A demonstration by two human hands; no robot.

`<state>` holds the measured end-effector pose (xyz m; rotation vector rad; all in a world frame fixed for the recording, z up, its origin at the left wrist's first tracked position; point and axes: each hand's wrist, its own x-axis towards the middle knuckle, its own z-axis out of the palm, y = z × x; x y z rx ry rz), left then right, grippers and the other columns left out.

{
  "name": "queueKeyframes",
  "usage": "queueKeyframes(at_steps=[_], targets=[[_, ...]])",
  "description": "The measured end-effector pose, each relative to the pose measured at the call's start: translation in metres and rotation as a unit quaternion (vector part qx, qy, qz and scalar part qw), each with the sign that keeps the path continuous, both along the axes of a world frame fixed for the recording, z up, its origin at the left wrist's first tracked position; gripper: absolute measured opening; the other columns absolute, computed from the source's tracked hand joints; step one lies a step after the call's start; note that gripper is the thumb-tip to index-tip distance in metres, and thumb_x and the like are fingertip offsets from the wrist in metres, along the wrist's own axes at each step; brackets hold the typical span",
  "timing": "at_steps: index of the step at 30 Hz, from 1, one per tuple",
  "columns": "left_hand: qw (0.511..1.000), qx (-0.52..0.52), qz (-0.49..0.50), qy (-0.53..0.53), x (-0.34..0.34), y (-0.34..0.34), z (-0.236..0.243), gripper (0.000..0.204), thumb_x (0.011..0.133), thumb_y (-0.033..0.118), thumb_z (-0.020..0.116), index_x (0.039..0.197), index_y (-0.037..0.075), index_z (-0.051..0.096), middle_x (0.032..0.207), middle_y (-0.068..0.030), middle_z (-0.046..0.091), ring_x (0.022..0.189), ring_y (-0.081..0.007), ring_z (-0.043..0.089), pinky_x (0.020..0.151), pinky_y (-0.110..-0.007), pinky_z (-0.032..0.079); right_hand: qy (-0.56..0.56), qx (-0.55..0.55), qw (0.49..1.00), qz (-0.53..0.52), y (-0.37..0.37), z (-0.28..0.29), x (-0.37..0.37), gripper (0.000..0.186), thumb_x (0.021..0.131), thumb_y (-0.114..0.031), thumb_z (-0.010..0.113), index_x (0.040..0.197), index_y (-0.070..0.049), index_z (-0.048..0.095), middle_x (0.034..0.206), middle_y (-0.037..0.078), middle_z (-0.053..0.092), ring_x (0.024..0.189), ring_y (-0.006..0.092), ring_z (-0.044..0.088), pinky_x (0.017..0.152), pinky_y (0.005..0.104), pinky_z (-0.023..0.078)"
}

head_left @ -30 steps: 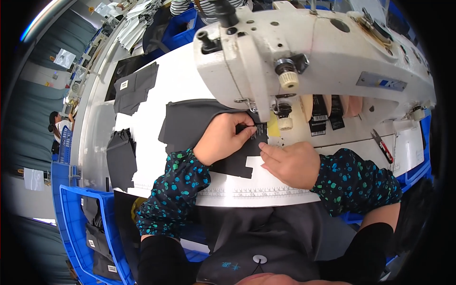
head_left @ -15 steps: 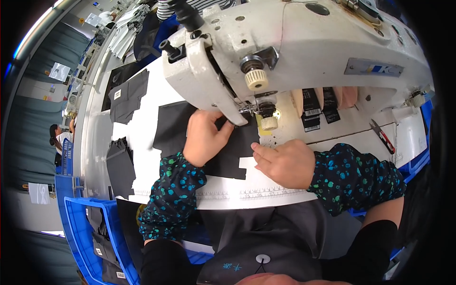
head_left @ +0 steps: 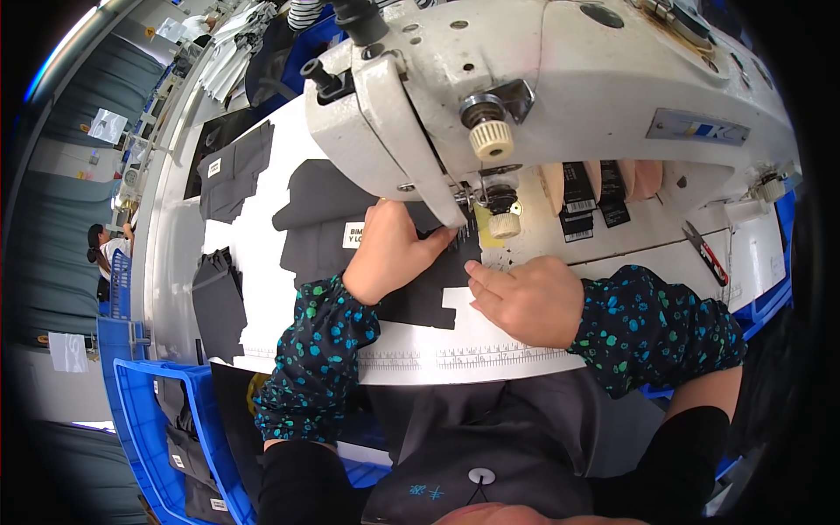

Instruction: Sewing labels and folding leather components using an industrial sewing machine.

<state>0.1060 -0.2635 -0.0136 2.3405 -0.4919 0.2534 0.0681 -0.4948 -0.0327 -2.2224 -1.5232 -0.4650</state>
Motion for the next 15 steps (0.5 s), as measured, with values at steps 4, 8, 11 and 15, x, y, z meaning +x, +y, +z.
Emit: queueKeyframes(at_steps=[4, 8, 11, 15], targets=[[1.000, -0.025, -0.016, -0.006, 0.005, 0.003, -0.005, 0.034, 0.077, 0.017, 0.082, 0.104, 0.000, 0.072, 0.086, -0.0216, 0.071, 0.071, -0.0391, 0.068, 0.067, -0.044, 0.055, -0.003, -0.002, 1.000, -0.004, 0.000, 0.000, 0.000, 0.021, 0.082, -0.012, 0.064, 0.094, 0.003, 0.072, 0.110, 0.024, 0.072, 0.060, 0.0172, 0.069, 0.052, 0.0313, 0.055], [0.998, -0.008, 0.000, 0.061, 0.005, 0.003, -0.001, 0.034, 0.076, 0.017, 0.082, 0.104, 0.001, 0.072, 0.086, -0.0190, 0.072, 0.066, -0.0347, 0.067, 0.063, -0.042, 0.054, -0.002, 0.003, 1.000, -0.008, 0.000, -0.001, 0.000, 0.021, 0.082, -0.012, 0.065, 0.094, 0.003, 0.072, 0.109, 0.023, 0.073, 0.059, 0.0167, 0.068, 0.052, 0.0309, 0.055], [0.998, -0.004, -0.001, 0.063, 0.005, 0.003, 0.001, 0.034, 0.075, 0.016, 0.082, 0.105, 0.002, 0.072, 0.086, -0.0180, 0.072, 0.065, -0.0341, 0.067, 0.062, -0.041, 0.054, -0.004, -0.002, 1.000, -0.006, 0.000, 0.001, 0.000, 0.021, 0.082, -0.012, 0.065, 0.094, 0.003, 0.072, 0.109, 0.022, 0.073, 0.060, 0.0160, 0.069, 0.052, 0.0302, 0.055], [0.991, 0.032, 0.009, 0.126, 0.004, 0.000, 0.011, 0.035, 0.075, 0.014, 0.082, 0.106, 0.002, 0.072, 0.087, -0.0176, 0.073, 0.066, -0.0352, 0.067, 0.064, -0.041, 0.055, -0.005, -0.008, 1.000, -0.005, -0.001, 0.003, 0.000, 0.021, 0.082, -0.012, 0.065, 0.094, 0.003, 0.072, 0.109, 0.021, 0.073, 0.062, 0.0156, 0.069, 0.053, 0.0298, 0.055]])
